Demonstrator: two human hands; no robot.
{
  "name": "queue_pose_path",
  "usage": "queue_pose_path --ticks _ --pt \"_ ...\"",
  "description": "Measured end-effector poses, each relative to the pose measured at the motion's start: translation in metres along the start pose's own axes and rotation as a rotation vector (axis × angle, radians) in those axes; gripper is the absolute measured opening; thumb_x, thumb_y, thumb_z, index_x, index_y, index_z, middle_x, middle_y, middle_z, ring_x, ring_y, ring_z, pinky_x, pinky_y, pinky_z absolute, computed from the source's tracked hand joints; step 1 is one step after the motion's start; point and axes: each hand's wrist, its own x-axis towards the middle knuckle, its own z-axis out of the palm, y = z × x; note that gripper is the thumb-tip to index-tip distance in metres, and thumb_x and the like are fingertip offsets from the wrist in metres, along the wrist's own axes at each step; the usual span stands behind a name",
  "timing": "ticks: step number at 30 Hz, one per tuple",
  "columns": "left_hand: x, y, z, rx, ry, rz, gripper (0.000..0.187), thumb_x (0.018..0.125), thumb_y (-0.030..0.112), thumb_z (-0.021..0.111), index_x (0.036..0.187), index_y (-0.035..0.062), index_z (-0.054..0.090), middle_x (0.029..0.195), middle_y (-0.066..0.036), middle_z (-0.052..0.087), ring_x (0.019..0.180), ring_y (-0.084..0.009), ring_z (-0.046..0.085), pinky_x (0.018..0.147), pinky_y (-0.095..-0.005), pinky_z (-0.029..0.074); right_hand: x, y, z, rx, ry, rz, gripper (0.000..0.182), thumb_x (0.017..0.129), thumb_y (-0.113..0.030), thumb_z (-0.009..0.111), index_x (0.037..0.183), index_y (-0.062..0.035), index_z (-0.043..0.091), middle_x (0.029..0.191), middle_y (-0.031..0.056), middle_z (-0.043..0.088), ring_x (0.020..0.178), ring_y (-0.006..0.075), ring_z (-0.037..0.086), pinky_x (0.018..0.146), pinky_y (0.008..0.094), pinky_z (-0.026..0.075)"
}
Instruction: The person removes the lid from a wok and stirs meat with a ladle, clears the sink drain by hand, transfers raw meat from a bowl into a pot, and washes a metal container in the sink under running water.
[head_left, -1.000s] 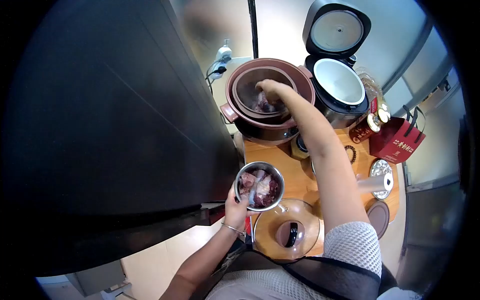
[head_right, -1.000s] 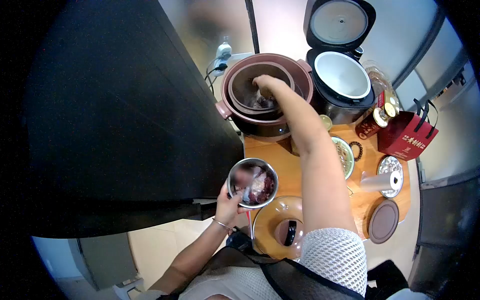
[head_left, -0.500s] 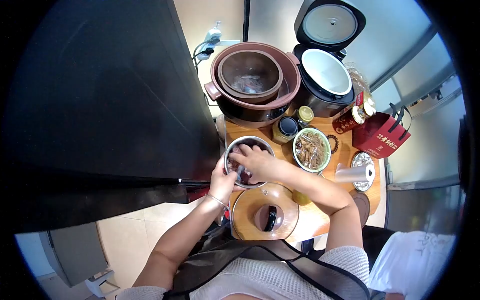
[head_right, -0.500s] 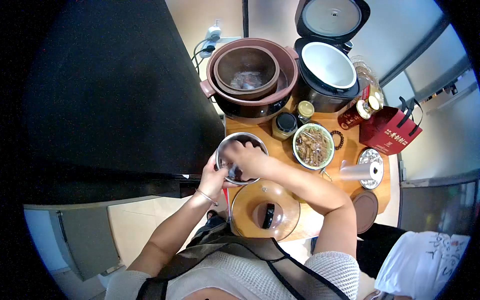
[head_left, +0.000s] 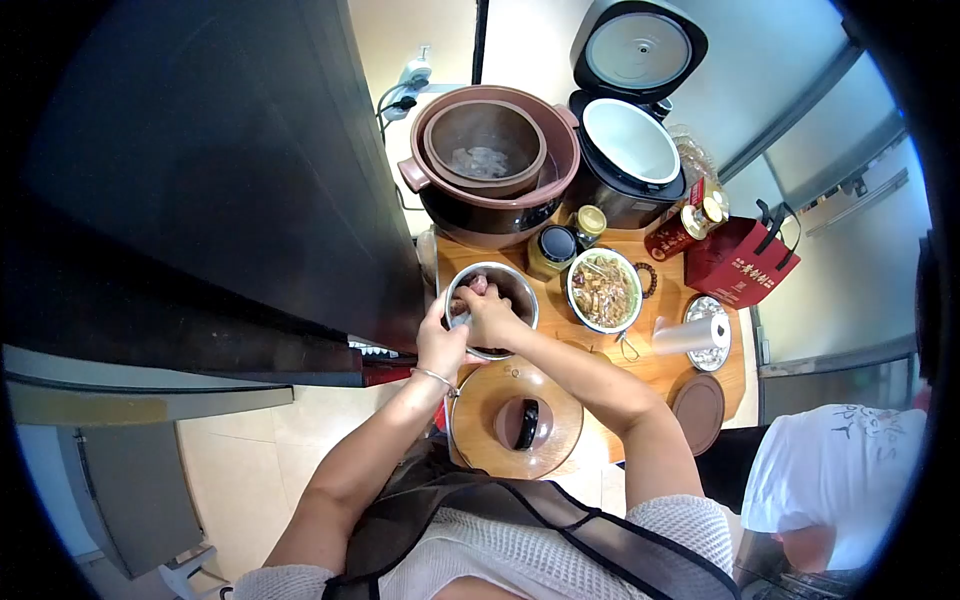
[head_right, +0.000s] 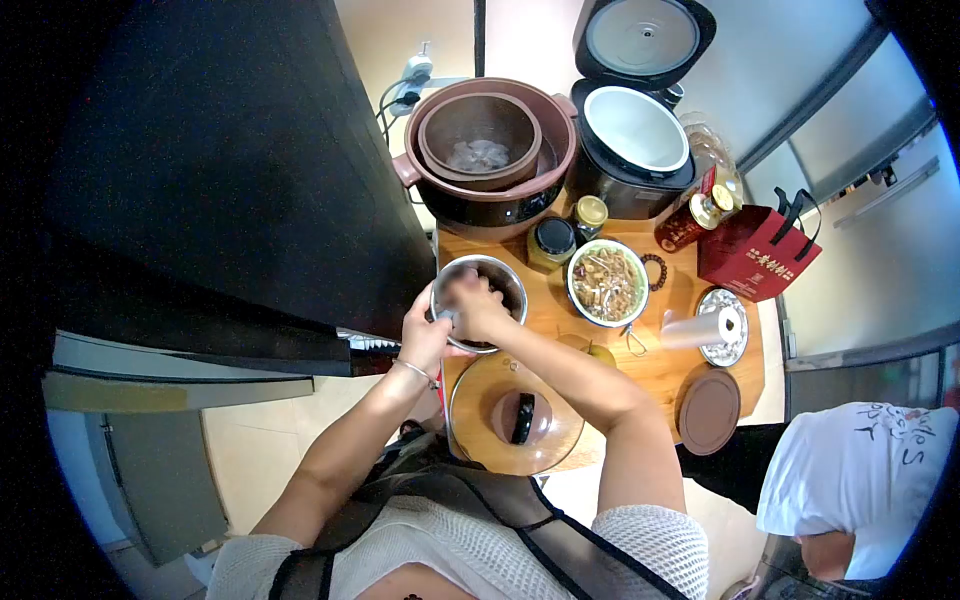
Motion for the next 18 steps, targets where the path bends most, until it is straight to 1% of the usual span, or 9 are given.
queue_pose_path --ticks 1,3,5,8,11,13,15,17,18 --pt "0.000 0.000 -0.001 -0.011 0.030 0.010 0.058 0.069 -0.013 0.036 0.122 0.0125 0.041 0.107 -0.010 0.048 0.087 -0.0262 0.056 0.054 -0.0395 0.056 0.001 -0.002 -0.002 -0.002 -0.001 -0.001 0.062 0.059 -0.026 0.066 0.115 -0.0152 0.043 0.107 0.0263 0.047 0.101 0.0413 0.043 0.083 0.0475 0.038" --pt "0.003 -0.002 -0.004 -0.005 0.027 0.041 0.059 0.069 -0.012 0.037 0.122 0.0138 0.040 0.108 -0.010 0.047 0.086 -0.0264 0.055 0.053 -0.0408 0.056 0.002 -0.004 -0.005 0.003 -0.019 0.008 0.065 0.057 -0.024 0.067 0.116 -0.0145 0.043 0.105 0.0267 0.048 0.101 0.0416 0.042 0.084 0.0474 0.037" --pt "0.001 0.002 -0.005 -0.067 0.036 -0.031 0.058 0.070 -0.012 0.038 0.122 0.0143 0.040 0.108 -0.009 0.046 0.089 -0.0278 0.054 0.054 -0.0428 0.056 0.004 -0.001 -0.002 0.072 0.033 -0.013 0.063 0.056 -0.022 0.068 0.114 -0.0130 0.046 0.101 0.0275 0.049 0.099 0.0415 0.044 0.084 0.0447 0.039" --pt "0.001 0.008 -0.005 -0.107 0.014 -0.035 0.058 0.070 -0.012 0.037 0.122 0.0140 0.038 0.108 -0.010 0.045 0.094 -0.0297 0.052 0.057 -0.0450 0.055 0.007 -0.001 -0.007 0.085 0.115 -0.120 0.049 0.056 -0.018 0.067 0.102 -0.0094 0.054 0.097 0.0283 0.050 0.091 0.0407 0.048 0.081 0.0404 0.042" --pt "0.006 0.008 -0.008 -0.111 -0.016 -0.050 0.058 0.070 -0.012 0.032 0.123 0.0125 0.034 0.109 -0.014 0.046 0.089 -0.0317 0.056 0.062 -0.0437 0.055 0.005 -0.013 -0.027 0.037 0.089 -0.078 0.042 0.054 -0.014 0.067 0.095 -0.0069 0.058 0.092 0.0244 0.053 0.090 0.0377 0.049 0.079 0.0402 0.043" --pt "0.008 0.011 -0.007 -0.132 -0.070 -0.011 0.058 0.070 -0.011 0.032 0.123 0.0127 0.033 0.109 -0.013 0.046 0.090 -0.0317 0.056 0.063 -0.0432 0.055 0.012 -0.006 -0.025 -0.014 0.126 -0.092 0.036 0.055 -0.012 0.066 0.089 -0.0053 0.060 0.087 0.0208 0.056 0.088 0.0351 0.051 0.078 0.0392 0.043" --pt "0.008 0.017 -0.004 -0.102 -0.058 -0.019 0.054 0.073 -0.009 0.035 0.123 0.0133 0.034 0.107 -0.012 0.048 0.088 -0.0303 0.057 0.062 -0.0433 0.055 0.018 -0.002 -0.031 -0.029 0.139 -0.126 0.029 0.059 -0.015 0.065 0.087 -0.0079 0.061 0.089 0.0241 0.054 0.089 0.0360 0.052 0.076 0.0405 0.045" --pt "0.014 0.015 -0.004 -0.153 -0.061 -0.032 0.047 0.079 -0.004 0.043 0.122 0.0135 0.035 0.103 -0.011 0.051 0.086 -0.0273 0.059 0.061 -0.0417 0.056 0.022 0.002 -0.037 -0.021 0.223 -0.144 0.029 0.058 -0.014 0.065 0.087 -0.0087 0.062 0.087 0.0221 0.056 0.088 0.0350 0.052 0.078 0.0395 0.044" --pt "0.015 0.017 -0.004 -0.175 -0.072 -0.025 0.048 0.078 -0.005 0.041 0.122 0.0136 0.035 0.104 -0.011 0.051 0.086 -0.0273 0.059 0.061 -0.0410 0.056 0.022 0.000 -0.048 -0.010 0.247 -0.209 0.030 0.057 -0.013 0.065 0.087 -0.0087 0.062 0.086 0.0211 0.056 0.088 0.0344 0.052 0.078 0.0391 0.044"
